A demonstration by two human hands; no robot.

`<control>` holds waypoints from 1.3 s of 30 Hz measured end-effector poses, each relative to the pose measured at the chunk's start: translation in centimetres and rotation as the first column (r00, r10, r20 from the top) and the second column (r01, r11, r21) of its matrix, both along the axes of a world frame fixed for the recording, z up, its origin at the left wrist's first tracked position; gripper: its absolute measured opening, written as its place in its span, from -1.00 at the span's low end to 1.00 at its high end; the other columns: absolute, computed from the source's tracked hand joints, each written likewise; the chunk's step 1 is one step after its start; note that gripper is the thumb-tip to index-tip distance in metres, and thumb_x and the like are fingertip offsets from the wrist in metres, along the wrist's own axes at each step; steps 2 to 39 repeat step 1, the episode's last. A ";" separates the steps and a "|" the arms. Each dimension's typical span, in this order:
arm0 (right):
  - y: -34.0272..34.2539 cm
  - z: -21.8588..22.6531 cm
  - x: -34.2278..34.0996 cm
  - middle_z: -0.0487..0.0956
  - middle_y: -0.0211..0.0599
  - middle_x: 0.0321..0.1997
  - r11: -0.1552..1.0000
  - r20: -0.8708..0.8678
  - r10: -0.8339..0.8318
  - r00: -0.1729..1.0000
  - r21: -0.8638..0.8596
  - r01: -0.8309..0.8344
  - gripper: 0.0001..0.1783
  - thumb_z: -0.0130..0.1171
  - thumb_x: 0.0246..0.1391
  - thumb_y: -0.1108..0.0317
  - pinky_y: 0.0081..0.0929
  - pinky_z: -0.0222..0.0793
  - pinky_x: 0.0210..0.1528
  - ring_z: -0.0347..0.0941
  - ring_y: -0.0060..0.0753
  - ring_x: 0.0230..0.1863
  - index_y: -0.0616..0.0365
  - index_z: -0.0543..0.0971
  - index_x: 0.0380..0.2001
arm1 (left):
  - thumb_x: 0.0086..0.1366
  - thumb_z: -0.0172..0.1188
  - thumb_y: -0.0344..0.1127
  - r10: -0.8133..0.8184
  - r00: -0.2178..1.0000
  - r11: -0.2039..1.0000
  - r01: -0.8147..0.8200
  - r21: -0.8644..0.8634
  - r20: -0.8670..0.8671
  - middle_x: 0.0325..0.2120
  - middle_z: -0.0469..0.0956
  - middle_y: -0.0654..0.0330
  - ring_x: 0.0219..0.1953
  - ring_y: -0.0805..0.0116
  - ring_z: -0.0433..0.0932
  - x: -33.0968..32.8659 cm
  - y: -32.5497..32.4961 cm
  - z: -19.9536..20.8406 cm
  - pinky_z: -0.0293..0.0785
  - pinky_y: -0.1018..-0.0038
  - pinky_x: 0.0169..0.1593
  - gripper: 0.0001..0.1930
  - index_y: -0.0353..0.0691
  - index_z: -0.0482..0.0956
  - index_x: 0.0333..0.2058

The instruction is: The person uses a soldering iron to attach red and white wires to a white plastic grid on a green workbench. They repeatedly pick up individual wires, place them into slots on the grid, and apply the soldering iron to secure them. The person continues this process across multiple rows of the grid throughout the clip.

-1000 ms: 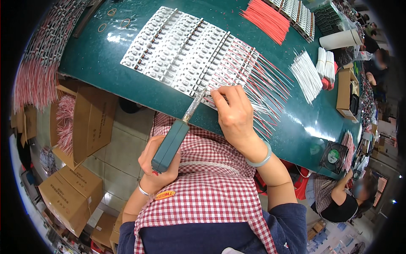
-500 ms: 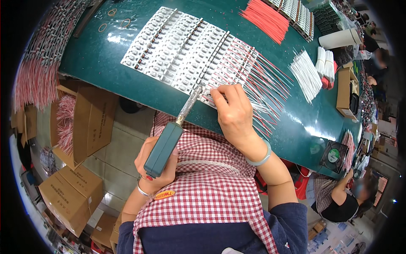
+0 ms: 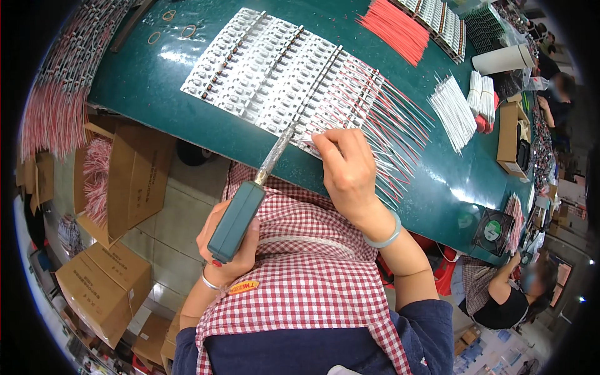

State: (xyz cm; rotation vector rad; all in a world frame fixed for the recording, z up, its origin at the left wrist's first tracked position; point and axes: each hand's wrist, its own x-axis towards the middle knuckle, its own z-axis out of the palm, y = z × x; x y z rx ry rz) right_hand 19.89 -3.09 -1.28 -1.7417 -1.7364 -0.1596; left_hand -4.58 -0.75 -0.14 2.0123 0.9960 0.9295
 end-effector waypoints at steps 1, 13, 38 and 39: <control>-0.2 -0.1 0.0 0.53 -0.25 -0.25 1.000 -0.001 0.011 1.000 -0.015 -0.011 -0.68 0.23 -0.12 0.57 -0.28 0.39 -0.20 0.44 -0.19 -0.25 0.26 0.62 -0.19 | 0.07 0.36 -0.54 -0.006 1.000 1.000 0.006 -0.002 0.001 -0.24 0.65 -0.10 -0.25 0.04 0.70 -0.1 0.0 0.0 0.63 0.36 -0.19 -0.77 -0.46 0.64 -0.25; -0.2 -0.1 0.0 0.53 -0.25 -0.25 1.000 -0.001 0.011 1.000 -0.015 -0.011 -0.68 0.23 -0.12 0.57 -0.28 0.39 -0.20 0.44 -0.19 -0.25 0.26 0.62 -0.19 | 0.07 0.36 -0.54 -0.006 1.000 1.000 0.006 -0.002 0.001 -0.24 0.65 -0.10 -0.25 0.04 0.70 -0.1 0.0 0.0 0.63 0.36 -0.19 -0.77 -0.46 0.64 -0.25; -0.2 -0.1 0.0 0.53 -0.25 -0.25 1.000 -0.001 0.011 1.000 -0.015 -0.011 -0.68 0.23 -0.12 0.57 -0.28 0.39 -0.20 0.44 -0.19 -0.25 0.26 0.62 -0.19 | 0.07 0.36 -0.54 -0.006 1.000 1.000 0.006 -0.002 0.001 -0.24 0.65 -0.10 -0.25 0.04 0.70 -0.1 0.0 0.0 0.63 0.36 -0.19 -0.77 -0.46 0.64 -0.25; -0.2 -0.1 0.0 0.53 -0.25 -0.25 1.000 -0.001 0.011 1.000 -0.015 -0.011 -0.68 0.23 -0.12 0.57 -0.28 0.39 -0.20 0.44 -0.19 -0.25 0.26 0.62 -0.19 | 0.07 0.36 -0.54 -0.006 1.000 1.000 0.006 -0.002 0.001 -0.24 0.65 -0.10 -0.25 0.04 0.70 -0.1 0.0 0.0 0.63 0.36 -0.19 -0.77 -0.46 0.64 -0.25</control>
